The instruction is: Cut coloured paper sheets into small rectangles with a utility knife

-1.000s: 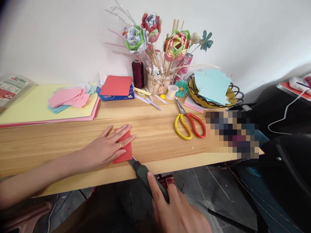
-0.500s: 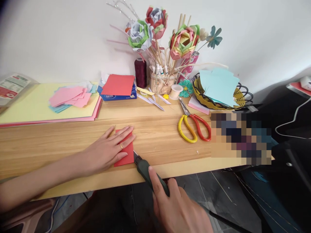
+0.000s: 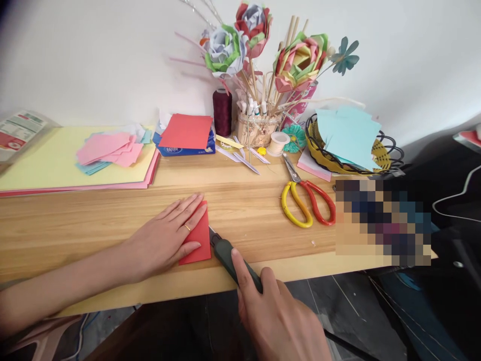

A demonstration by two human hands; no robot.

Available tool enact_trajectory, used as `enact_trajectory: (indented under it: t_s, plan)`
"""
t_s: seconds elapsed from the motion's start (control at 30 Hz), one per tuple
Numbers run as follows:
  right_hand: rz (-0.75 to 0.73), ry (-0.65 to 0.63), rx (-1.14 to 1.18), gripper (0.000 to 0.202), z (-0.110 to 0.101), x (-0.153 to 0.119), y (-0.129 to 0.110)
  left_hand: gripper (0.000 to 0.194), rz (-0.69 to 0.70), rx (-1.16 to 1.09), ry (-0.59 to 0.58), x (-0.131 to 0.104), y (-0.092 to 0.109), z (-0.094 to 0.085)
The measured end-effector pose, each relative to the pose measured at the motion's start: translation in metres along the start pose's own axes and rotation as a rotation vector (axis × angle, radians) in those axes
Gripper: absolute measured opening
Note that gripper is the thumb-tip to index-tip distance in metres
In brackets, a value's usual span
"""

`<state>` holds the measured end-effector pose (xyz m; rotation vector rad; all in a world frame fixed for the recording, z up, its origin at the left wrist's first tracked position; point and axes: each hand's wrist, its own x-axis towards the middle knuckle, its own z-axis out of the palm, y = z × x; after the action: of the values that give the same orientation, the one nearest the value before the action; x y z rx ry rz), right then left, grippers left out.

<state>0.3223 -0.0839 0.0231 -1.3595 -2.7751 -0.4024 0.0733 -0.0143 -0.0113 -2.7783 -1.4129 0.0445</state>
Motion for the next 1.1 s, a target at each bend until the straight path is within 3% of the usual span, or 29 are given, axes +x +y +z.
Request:
enact_trajectory:
  t_s: [0.4, 0.73, 0.83, 0.97, 1.1]
  plan:
    - [0.060, 0.059, -0.076, 0.050, 0.012, 0.022, 0.002, 0.072, -0.025, -0.049, 0.015, -0.001, 0.000, 0.007]
    - [0.048, 0.132, -0.150, 0.041, 0.012, 0.047, 0.009, 0.073, -0.039, -0.061, -0.045, 0.002, 0.002, 0.002]
    - [0.086, 0.093, -0.206, 0.040, 0.014, 0.057, 0.014, 0.072, -0.039, -0.081, -0.059, 0.003, 0.002, 0.000]
    - [0.160, -0.058, -0.259, 0.047, 0.017, 0.073, 0.026, 0.070, -0.040, -0.157, -0.080, 0.004, 0.000, -0.003]
    - [0.262, -0.099, -0.249, 0.047, 0.024, 0.090, 0.043, 0.054, -0.083, -0.359, -0.019, 0.003, -0.007, -0.009]
